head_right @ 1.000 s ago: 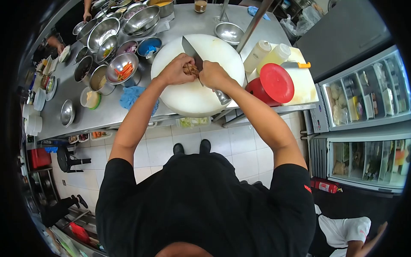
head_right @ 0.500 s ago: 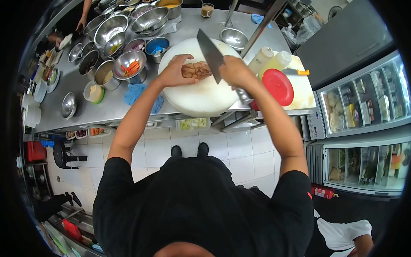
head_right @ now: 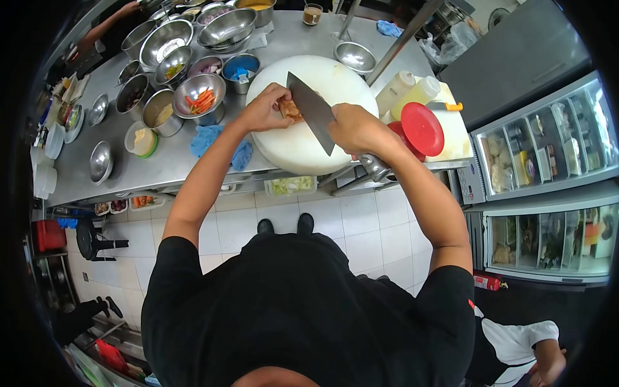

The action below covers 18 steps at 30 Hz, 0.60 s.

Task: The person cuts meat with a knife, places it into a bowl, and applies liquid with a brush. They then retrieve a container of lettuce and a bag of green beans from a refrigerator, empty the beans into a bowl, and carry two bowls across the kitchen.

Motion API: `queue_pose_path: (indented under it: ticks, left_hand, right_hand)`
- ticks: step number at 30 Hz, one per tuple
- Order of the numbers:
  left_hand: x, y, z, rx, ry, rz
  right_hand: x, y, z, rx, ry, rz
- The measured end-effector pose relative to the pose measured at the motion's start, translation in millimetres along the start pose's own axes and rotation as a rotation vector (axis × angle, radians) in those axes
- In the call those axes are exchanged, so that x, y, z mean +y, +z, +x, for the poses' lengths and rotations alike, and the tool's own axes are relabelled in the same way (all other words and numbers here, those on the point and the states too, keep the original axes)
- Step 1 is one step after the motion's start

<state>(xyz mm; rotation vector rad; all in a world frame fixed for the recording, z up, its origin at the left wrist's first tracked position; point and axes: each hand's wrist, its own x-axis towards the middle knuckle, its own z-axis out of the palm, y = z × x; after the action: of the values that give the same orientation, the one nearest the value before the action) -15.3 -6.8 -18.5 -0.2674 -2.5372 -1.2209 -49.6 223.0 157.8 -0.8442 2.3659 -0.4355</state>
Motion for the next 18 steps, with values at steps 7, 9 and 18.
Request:
queue_pose_path:
  ticks: [7, 9, 18]
  left_hand:
    - [-3, 2, 3, 0.026, 0.033, 0.047]
    - [-3, 3, 4, 0.022, 0.036, 0.036]
    - [-4, 4, 1, 0.057, 0.002, -0.067]
  right_hand:
    - [-12, -6, 11, -0.062, -0.009, -0.089]
    - [-26, -12, 15, -0.080, 0.028, -0.086]
    - [-51, -31, 57, -0.278, 0.127, -0.290]
